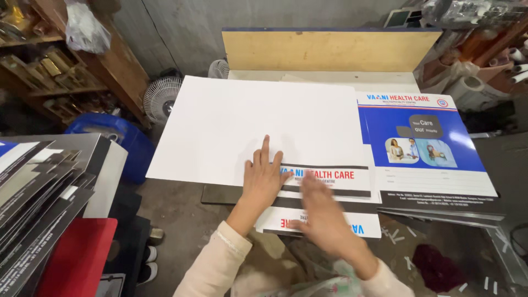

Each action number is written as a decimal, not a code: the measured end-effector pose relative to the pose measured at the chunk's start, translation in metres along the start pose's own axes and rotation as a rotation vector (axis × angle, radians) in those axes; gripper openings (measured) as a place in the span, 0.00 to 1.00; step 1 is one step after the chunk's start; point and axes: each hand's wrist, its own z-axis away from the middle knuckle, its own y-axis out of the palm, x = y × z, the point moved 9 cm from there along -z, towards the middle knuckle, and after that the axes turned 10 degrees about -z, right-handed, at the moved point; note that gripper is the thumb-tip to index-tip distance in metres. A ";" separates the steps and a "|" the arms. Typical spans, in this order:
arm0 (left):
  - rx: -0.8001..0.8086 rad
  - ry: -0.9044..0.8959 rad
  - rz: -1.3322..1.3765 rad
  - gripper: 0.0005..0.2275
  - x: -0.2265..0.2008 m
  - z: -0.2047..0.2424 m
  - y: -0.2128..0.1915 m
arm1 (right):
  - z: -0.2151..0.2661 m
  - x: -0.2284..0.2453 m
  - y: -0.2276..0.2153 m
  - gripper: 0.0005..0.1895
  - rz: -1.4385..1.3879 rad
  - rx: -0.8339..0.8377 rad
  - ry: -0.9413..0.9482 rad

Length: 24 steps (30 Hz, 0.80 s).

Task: The person sits on the floor and assembles brochures by inserting a white folded sheet into a printed cover. They pick up a cover from a stack on the left, place it on a table, insert the white sheet, and then move the completed brochure to a stack on the right.

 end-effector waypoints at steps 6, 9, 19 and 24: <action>-0.031 0.096 -0.194 0.26 -0.005 -0.002 0.012 | 0.037 -0.092 -0.038 0.56 0.297 -0.141 0.116; 0.208 0.228 -0.066 0.33 -0.046 0.002 0.028 | 0.035 -0.086 -0.046 0.57 0.323 -0.279 0.007; 0.250 0.159 0.035 0.36 -0.045 0.017 0.030 | 0.070 -0.081 -0.052 0.46 0.332 -0.253 -0.057; 0.223 0.065 -0.146 0.34 0.019 0.023 0.002 | 0.094 -0.063 -0.053 0.40 0.243 -0.235 -0.073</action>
